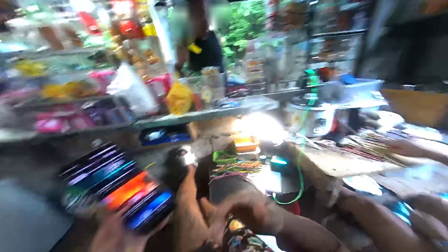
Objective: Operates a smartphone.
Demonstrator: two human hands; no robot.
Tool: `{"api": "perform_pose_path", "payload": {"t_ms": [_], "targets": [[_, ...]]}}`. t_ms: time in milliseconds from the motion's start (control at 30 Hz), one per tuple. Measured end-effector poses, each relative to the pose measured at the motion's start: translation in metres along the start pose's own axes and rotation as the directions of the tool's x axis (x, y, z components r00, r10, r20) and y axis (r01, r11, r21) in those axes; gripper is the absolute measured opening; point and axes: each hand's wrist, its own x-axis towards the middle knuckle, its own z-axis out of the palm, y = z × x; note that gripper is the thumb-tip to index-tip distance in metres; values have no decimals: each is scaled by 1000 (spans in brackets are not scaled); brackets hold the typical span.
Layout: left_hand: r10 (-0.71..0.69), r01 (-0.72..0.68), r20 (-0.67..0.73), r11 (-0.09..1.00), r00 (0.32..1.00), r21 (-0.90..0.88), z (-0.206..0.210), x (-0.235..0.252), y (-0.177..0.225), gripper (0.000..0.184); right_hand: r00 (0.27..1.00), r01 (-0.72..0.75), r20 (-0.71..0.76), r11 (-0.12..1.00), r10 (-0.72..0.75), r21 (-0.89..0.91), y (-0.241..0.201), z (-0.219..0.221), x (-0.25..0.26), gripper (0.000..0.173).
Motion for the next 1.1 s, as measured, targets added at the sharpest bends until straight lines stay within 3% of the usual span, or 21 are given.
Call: {"api": "perform_pose_path", "payload": {"t_ms": [100,200,300,367,467,600,800,933,1100], "targets": [[-94,88,-66,992,993,-94,27,6,-23,53,930,-34,-367,991,-17,-132,30,-18,9,33],[-187,186,-9,978,982,-99,30,9,-30,49,862,-197,-503,953,56,-230,57,-24,26,41],[-245,243,1,961,970,-135,31,7,-37,41,873,-347,-434,908,221,-235,71,-27,30,67],[-257,256,14,956,966,-142,29,7,-41,41,881,-393,-357,900,310,-188,78,-28,29,74],[-240,240,17,960,971,-143,23,4,-45,41,892,-412,-244,906,380,-97,92,-24,23,83],[-272,273,31,947,962,-172,30,12,-61,47,857,-490,-222,869,465,-73,88,-25,13,108],[-288,286,18,938,957,-194,36,19,-77,50,854,-513,-214,834,474,-203,86,-46,4,113],[-320,317,9,935,947,-160,33,25,-78,44,875,-479,-138,871,464,-111,92,-56,3,121],[-321,321,36,926,946,-199,28,27,-79,37,879,-475,-104,876,466,-84,94,-60,3,117]]}}
